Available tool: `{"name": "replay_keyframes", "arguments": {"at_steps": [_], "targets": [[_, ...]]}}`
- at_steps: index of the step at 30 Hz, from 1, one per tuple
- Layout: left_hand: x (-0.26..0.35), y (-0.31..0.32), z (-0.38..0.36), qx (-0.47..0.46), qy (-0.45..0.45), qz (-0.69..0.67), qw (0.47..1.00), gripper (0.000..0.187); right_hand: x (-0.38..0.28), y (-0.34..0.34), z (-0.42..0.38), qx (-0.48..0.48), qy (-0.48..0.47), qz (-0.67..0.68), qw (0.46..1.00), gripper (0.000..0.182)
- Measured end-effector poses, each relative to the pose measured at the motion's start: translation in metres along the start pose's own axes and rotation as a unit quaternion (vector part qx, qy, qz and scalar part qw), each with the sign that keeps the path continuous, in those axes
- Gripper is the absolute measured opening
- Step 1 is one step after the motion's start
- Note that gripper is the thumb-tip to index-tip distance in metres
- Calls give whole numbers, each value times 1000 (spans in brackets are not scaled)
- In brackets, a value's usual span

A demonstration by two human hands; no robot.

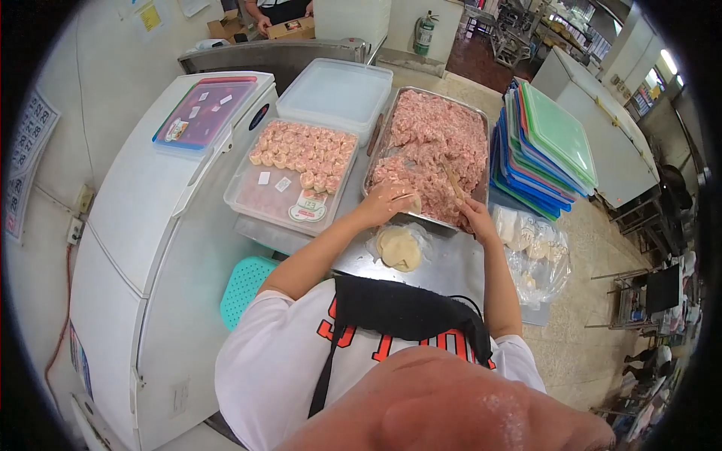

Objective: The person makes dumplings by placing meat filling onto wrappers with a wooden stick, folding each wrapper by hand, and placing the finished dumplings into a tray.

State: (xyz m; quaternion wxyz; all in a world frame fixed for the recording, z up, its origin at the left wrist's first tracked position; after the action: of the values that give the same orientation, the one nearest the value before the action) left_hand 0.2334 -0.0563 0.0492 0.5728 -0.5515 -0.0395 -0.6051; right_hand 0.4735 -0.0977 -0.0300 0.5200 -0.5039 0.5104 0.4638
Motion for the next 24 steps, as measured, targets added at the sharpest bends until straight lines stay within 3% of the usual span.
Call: {"name": "replay_keyframes", "arguments": {"at_steps": [8, 10, 13, 19, 24], "targets": [[-19, 25, 4, -16, -75, -70, 995, 32, -6, 2, -2, 5, -9, 4, 1000, 22], [-25, 32, 2, -70, -102, -59, 991, 33, -6, 2, -1, 6, -14, 4, 1000, 21], [-28, 33, -1, -34, -107, -125, 986, 33, -2, 0, 0, 1, 1, -8, 1000, 21], [-48, 51, -9, -60, -167, -123, 977, 36, -1, -2, 1, -1, -4, -11, 1000, 24], [-31, 44, -4, -39, -131, -113, 984, 35, -5, 0, -1, 7, -3, -21, 1000, 25]]}}
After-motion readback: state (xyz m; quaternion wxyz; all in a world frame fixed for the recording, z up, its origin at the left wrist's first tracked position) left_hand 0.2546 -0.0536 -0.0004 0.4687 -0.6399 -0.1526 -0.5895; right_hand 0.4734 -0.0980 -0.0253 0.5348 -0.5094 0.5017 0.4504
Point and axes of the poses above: each hand's wrist, its own z-axis towards the middle knuckle, its own y-axis out of the palm, x = y × z, the point moved 8 cm from there along z, towards the middle knuckle, and after that the axes turned 9 degrees about -y, right-handed, at the moved point
